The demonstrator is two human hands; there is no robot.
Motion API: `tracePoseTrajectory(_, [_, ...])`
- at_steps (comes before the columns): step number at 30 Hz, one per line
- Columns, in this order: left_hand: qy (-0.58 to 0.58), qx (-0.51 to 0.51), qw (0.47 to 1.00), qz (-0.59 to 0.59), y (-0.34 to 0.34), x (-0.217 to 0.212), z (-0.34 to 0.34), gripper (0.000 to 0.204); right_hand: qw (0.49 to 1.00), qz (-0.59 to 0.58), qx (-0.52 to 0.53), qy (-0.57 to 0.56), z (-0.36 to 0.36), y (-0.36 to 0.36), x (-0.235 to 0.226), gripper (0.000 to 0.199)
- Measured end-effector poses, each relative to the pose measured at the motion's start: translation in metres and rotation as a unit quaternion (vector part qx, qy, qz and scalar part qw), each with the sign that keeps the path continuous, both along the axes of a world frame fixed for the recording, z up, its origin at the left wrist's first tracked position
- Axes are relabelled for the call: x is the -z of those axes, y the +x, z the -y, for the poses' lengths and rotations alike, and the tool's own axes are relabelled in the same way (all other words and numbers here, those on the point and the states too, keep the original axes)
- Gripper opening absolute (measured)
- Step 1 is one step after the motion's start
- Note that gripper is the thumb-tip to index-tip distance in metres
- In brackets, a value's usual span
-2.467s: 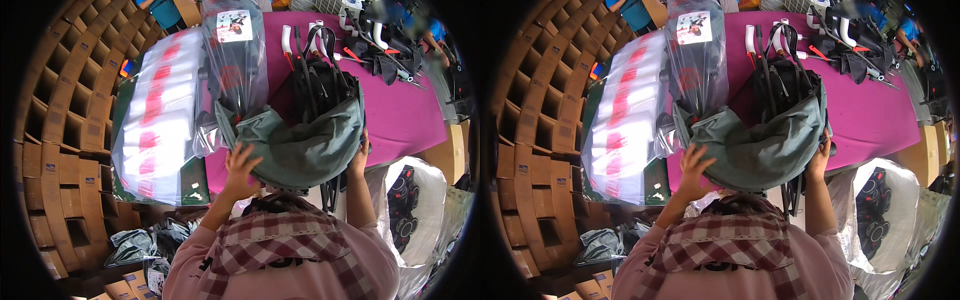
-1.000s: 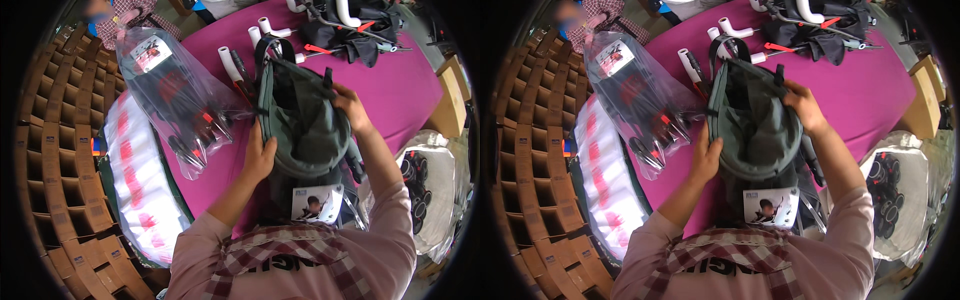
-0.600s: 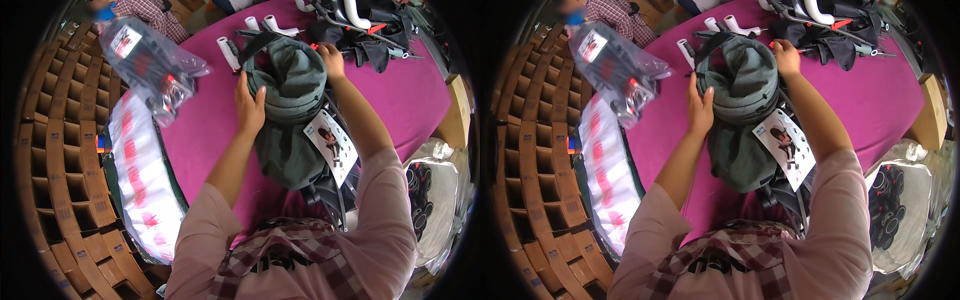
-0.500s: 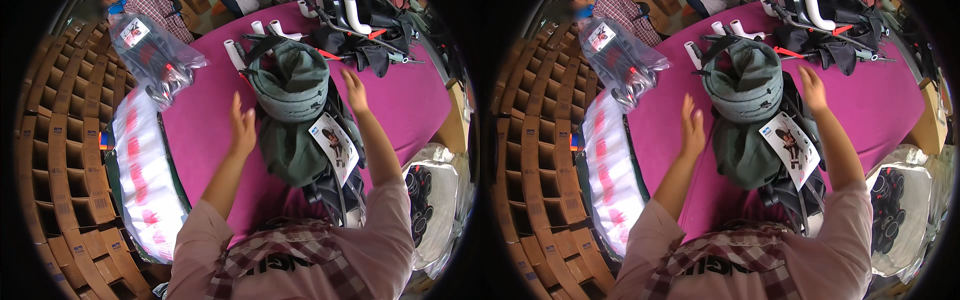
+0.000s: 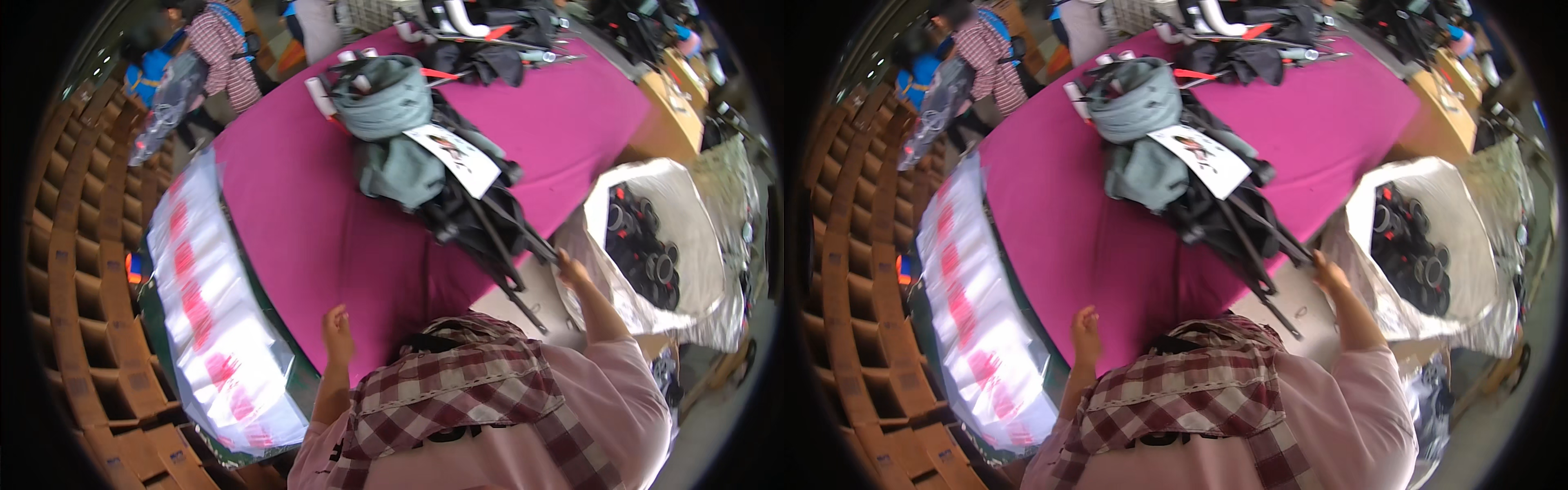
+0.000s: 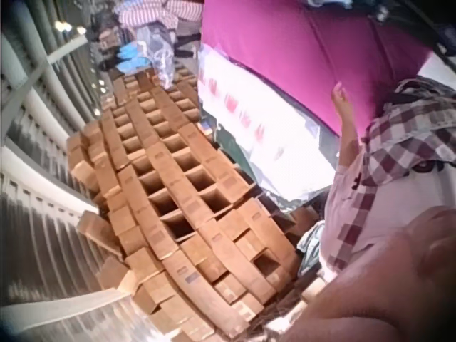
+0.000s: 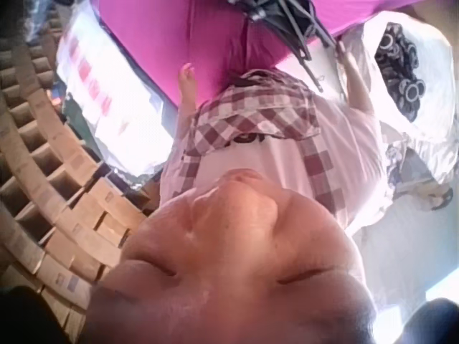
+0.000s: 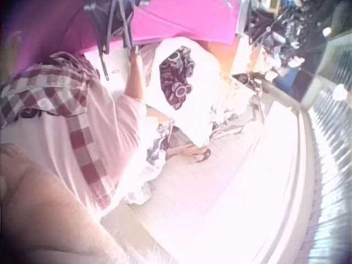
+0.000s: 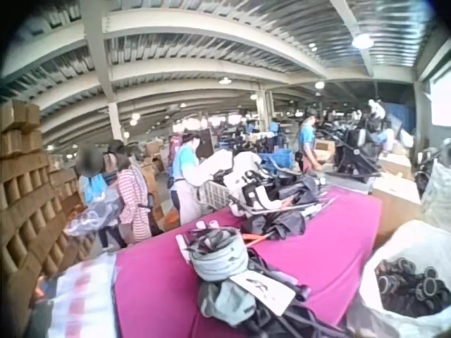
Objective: The person assembles baby strollers by attaching wheels to the frame, placing the stroller into a plastic bag, and adding a canopy. The process is repeated for multiple units on a pink table in a warehouse setting.
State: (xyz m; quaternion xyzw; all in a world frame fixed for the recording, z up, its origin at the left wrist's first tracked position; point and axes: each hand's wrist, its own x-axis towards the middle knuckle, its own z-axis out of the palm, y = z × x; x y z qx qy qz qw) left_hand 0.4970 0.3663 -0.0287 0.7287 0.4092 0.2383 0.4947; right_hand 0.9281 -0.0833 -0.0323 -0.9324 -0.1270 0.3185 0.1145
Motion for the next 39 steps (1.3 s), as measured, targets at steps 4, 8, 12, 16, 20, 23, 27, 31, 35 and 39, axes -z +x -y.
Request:
tracePoseTrajectory(4, [-0.031,0.147,0.98,0.128,0.09,-0.06,0.06,0.021,0.988,-0.132,0.039,0.073,-0.085,-0.08,-0.066,0.055])
tracePoseTrajectory(8, [0.029,0.308,0.937,0.165,0.155,-0.114,0.148,0.017,0.96,0.052,-0.197,0.193,-0.099,-0.125,-0.078,0.049])
tracePoseTrajectory(12, [0.04,0.385,0.915,0.11,0.185,-0.124,0.198,0.018,0.954,0.044,-0.071,0.288,-0.065,-0.065,-0.146,0.033])
tracePoseTrajectory(16, [-0.001,0.391,0.919,0.052,0.233,-0.105,0.243,0.021,0.921,0.137,-0.051,0.361,0.042,0.017,-0.123,0.025])
tracePoseTrajectory(20, [-0.023,0.383,0.923,0.019,0.308,-0.087,0.311,0.021,0.943,0.253,0.019,0.215,0.192,0.12,-0.065,0.023])
tracePoseTrajectory(23, [-0.019,0.406,0.913,-0.027,0.37,-0.1,0.373,0.022,0.952,0.271,0.142,-0.002,0.31,0.156,-0.026,0.026])
tracePoseTrajectory(27, [-0.018,0.471,0.881,-0.028,0.436,-0.108,0.426,0.022,0.951,-0.078,0.201,-0.224,0.445,0.094,0.088,0.05])
tracePoseTrajectory(31, [-0.031,0.44,0.894,-0.081,0.458,-0.095,0.442,0.023,0.917,0.199,0.336,-0.083,0.436,0.116,0.049,0.078])
tracePoseTrajectory(35, [-0.039,0.471,0.873,-0.119,0.489,-0.089,0.472,0.025,0.864,0.31,0.385,-0.094,0.484,0.221,0.057,0.094])
tracePoseTrajectory(39, [-0.018,0.513,0.848,-0.132,0.507,-0.092,0.49,0.024,0.855,0.205,0.413,-0.238,0.522,0.28,0.084,0.098])
